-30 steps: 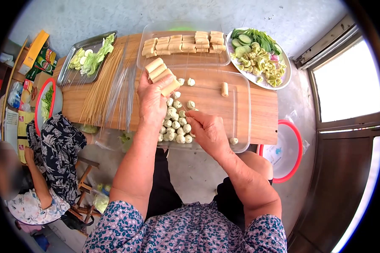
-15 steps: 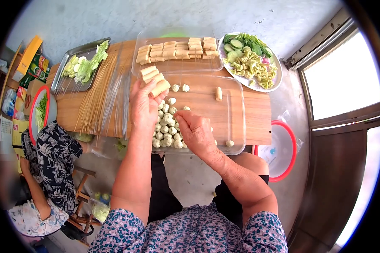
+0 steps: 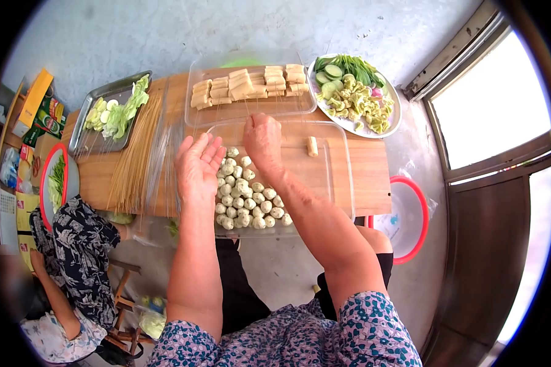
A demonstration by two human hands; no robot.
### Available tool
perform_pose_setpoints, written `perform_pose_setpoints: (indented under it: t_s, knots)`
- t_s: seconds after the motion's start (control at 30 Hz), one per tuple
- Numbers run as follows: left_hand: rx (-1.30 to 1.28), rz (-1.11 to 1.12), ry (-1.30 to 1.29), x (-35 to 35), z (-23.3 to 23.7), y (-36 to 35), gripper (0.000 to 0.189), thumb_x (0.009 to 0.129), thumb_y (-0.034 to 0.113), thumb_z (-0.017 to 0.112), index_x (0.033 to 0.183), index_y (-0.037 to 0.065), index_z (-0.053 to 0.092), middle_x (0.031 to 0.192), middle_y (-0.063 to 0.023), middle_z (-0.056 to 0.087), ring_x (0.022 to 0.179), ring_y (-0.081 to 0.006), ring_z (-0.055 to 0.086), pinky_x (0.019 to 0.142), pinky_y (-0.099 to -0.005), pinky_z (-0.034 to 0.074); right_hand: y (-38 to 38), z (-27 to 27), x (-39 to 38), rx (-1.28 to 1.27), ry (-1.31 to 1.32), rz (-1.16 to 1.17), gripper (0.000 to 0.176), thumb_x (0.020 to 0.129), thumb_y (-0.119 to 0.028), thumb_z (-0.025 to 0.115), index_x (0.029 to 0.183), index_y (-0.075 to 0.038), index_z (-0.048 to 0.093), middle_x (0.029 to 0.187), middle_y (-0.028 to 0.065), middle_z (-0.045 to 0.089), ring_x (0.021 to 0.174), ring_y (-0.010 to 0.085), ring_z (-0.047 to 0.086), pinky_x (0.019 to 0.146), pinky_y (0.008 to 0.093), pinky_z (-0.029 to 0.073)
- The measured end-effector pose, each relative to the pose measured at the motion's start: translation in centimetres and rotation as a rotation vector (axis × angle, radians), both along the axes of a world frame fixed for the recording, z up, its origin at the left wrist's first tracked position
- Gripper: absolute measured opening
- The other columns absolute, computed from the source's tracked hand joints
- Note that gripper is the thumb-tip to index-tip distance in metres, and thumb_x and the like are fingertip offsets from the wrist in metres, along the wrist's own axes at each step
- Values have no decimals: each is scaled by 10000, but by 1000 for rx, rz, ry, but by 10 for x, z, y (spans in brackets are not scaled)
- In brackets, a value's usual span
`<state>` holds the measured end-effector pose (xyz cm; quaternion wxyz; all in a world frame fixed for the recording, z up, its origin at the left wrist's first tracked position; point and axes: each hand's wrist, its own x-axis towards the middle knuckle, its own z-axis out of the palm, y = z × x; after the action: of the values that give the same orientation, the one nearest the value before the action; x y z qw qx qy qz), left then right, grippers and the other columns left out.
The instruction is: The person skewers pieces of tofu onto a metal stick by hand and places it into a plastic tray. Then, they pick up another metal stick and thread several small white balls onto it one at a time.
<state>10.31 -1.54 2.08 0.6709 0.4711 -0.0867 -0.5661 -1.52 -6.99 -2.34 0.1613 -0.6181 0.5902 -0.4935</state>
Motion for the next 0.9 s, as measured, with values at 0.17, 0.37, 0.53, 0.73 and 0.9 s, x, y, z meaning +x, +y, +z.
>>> perform_pose_setpoints:
  t_s: [0.17, 0.37, 0.53, 0.73, 0.9]
  knots:
    - [-8, -12, 11, 3, -4, -1, 747, 814, 63, 630, 1374, -36, 146, 1096, -182, 527, 963, -270, 567, 804, -391, 481, -44, -14, 0, 62, 98, -130, 186, 787, -98, 528, 647, 16, 572, 674, 237, 574, 691, 418, 564, 625, 484, 449]
    - [10, -38, 26, 1, 0, -3, 670, 819, 61, 624, 1347, -42, 225, 1067, -174, 548, 923, -252, 578, 804, -377, 481, -53, -18, 24, 83, 50, -222, 170, 759, -95, 535, 627, 9, 561, 689, 237, 582, 713, 419, 570, 639, 477, 456]
    - [1, -63, 63, 1, -2, -3, 648, 822, 66, 620, 1341, -42, 248, 1069, -168, 549, 929, -247, 575, 813, -372, 476, -49, -13, 41, 120, 2, -234, 144, 727, -82, 548, 622, 15, 554, 690, 235, 585, 708, 413, 575, 631, 468, 456]
    - [0, -76, 67, 1, -3, -2, 615, 831, 86, 607, 1341, -20, 279, 1090, -146, 535, 915, -228, 572, 783, -326, 471, -62, -10, 44, 158, -47, -255, 122, 726, -67, 537, 679, 21, 607, 713, 237, 597, 713, 412, 585, 652, 456, 467]
    - [-4, -71, 70, 2, -3, -2, 602, 828, 71, 608, 1325, -34, 284, 1050, -152, 554, 902, -231, 579, 776, -336, 484, -76, -25, 29, 216, -68, -303, 146, 745, -82, 540, 707, 25, 632, 737, 242, 605, 740, 412, 593, 673, 450, 476]
